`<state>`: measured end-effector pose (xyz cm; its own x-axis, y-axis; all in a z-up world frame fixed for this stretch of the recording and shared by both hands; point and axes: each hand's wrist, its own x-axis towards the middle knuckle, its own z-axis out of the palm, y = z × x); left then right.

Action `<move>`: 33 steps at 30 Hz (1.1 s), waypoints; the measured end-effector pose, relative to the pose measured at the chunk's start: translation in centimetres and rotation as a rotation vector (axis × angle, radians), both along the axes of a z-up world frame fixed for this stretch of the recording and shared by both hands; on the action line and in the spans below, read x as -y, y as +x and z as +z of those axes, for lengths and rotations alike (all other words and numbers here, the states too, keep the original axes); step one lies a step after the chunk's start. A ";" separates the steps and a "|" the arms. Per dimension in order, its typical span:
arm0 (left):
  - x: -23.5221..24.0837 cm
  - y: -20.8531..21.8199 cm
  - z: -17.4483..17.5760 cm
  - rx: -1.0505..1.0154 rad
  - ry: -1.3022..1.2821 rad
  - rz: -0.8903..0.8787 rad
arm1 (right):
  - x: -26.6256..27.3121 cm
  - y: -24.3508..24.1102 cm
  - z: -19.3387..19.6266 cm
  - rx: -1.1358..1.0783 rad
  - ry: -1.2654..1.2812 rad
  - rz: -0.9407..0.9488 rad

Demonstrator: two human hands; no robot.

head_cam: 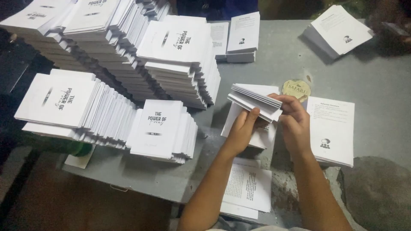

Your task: Inspecting and fanning through stacks of small printed booklets on a production table to prepare them for distribution.

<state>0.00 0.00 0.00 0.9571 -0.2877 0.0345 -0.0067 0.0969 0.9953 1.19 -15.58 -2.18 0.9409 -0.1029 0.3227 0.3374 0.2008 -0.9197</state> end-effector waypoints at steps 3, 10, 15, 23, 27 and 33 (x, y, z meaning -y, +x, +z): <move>0.3 0.0 1.1 -0.022 -0.045 0.008 | -0.2 -0.2 0.5 0.000 -0.002 -0.016; -0.4 1.1 -4.2 -0.030 0.066 0.040 | -0.2 -0.3 0.4 -0.017 0.035 -0.031; 0.5 0.5 -2.6 -0.207 0.033 0.170 | -1.0 -1.8 4.2 0.046 -0.295 -0.179; -0.7 0.4 0.9 -0.161 -0.110 0.160 | 1.4 -2.9 3.1 0.005 -0.727 0.041; -0.4 -1.2 1.3 -0.005 -0.134 0.157 | 0.4 -4.1 5.4 0.144 -0.707 0.039; -4.2 -7.1 2.8 0.576 0.055 0.199 | -0.7 -8.2 2.5 0.264 -0.570 -0.210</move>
<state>-7.14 4.21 2.78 0.8245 -0.1209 0.5528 -0.5582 -0.0127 0.8296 -6.99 -14.92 0.34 0.8011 -0.0199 0.5982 0.5453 -0.3878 -0.7431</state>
